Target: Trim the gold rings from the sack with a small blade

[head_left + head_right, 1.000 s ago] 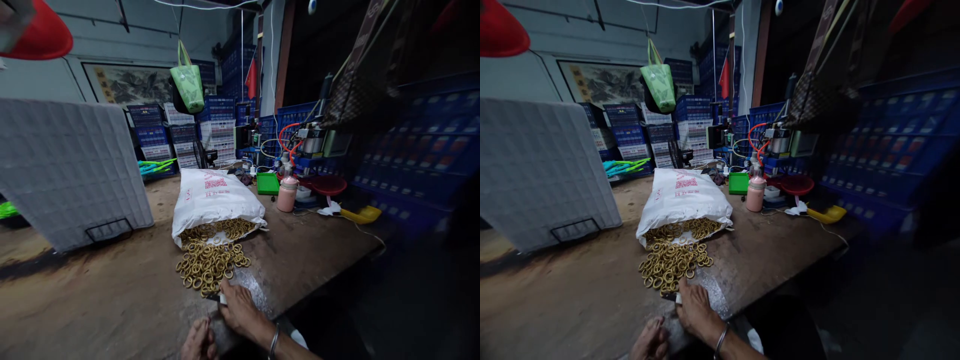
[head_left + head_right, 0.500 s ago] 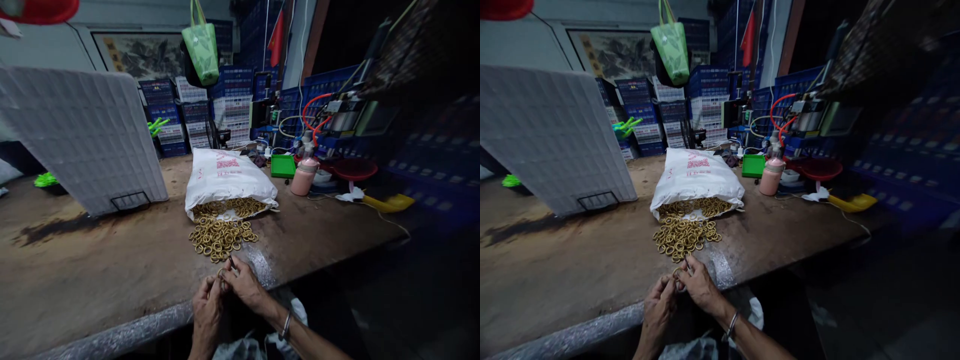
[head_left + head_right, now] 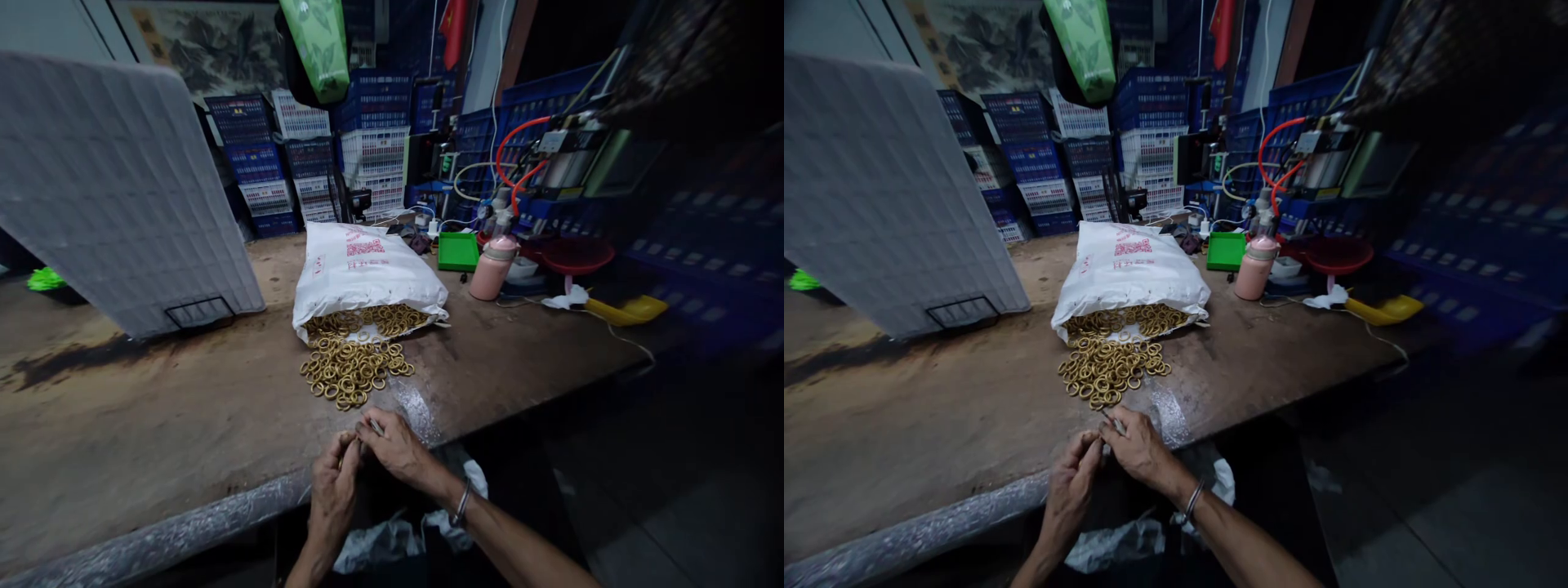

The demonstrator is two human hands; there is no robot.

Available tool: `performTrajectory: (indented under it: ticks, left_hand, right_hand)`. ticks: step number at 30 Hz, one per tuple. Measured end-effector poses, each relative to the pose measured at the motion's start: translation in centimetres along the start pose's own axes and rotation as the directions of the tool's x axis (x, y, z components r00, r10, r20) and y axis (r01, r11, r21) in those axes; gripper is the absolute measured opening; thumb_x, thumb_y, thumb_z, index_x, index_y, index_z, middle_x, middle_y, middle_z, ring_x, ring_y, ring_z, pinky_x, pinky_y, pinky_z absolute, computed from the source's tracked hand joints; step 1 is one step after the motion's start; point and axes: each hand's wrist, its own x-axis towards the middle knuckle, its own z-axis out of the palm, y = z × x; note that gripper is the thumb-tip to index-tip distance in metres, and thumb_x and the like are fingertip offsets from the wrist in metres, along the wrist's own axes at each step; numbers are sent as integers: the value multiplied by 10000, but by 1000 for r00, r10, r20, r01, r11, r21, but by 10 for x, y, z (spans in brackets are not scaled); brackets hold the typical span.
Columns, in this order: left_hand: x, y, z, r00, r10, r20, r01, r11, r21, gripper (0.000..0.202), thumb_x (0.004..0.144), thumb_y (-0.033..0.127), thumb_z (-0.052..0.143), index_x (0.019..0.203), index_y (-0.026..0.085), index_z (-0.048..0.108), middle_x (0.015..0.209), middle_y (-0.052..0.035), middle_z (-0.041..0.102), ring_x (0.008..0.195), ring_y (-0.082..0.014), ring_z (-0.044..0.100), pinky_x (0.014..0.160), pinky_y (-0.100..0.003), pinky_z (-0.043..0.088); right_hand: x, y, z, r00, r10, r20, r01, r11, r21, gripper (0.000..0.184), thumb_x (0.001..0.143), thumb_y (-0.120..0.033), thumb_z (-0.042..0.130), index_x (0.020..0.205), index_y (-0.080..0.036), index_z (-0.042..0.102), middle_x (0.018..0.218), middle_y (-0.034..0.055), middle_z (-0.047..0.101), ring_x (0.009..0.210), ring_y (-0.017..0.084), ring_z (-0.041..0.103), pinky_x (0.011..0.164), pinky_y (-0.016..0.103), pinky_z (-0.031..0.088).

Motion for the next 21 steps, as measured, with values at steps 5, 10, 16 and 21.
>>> performTrajectory:
  ticks: [5, 10, 16, 21]
  left_hand:
    - [-1, -6, 1, 959, -223, 177, 252, 954, -164, 310, 732, 439, 543, 600, 166, 484, 430, 90, 332, 372, -44, 243, 384, -168, 209]
    - [0, -5, 1, 948, -269, 170, 305, 920, -247, 340, 668, 475, 601, 618, 168, 461, 460, 89, 371, 362, -27, 252, 369, -157, 187]
    - [2, -2, 4, 962, -265, 68, 273, 940, -206, 373, 617, 506, 630, 702, 167, 501, 522, 63, 471, 389, -35, 310, 382, -165, 215]
    - [2, 0, 4, 984, -170, 48, 176, 969, -176, 363, 613, 498, 632, 655, 168, 488, 491, 79, 396, 426, -52, 307, 418, -180, 248]
  right_hand:
    - [-1, 4, 1, 1000, 7, -8, -7, 1000, -14, 220, 804, -299, 421, 651, -158, 490, 545, -58, 421, 529, 71, 381, 500, 181, 284]
    - [2, 11, -2, 1000, 25, -19, -25, 1000, -16, 261, 838, -262, 346, 650, -156, 492, 563, -27, 503, 525, 80, 445, 520, 184, 316]
    - [-5, 16, -6, 994, -93, 63, 111, 911, -397, 181, 701, -115, 421, 799, -191, 552, 683, 1, 597, 636, 124, 515, 576, 208, 302]
    - [-10, 9, -5, 987, -87, 136, 145, 851, -505, 305, 656, -81, 384, 888, -198, 543, 747, 23, 614, 690, 147, 532, 616, 225, 302]
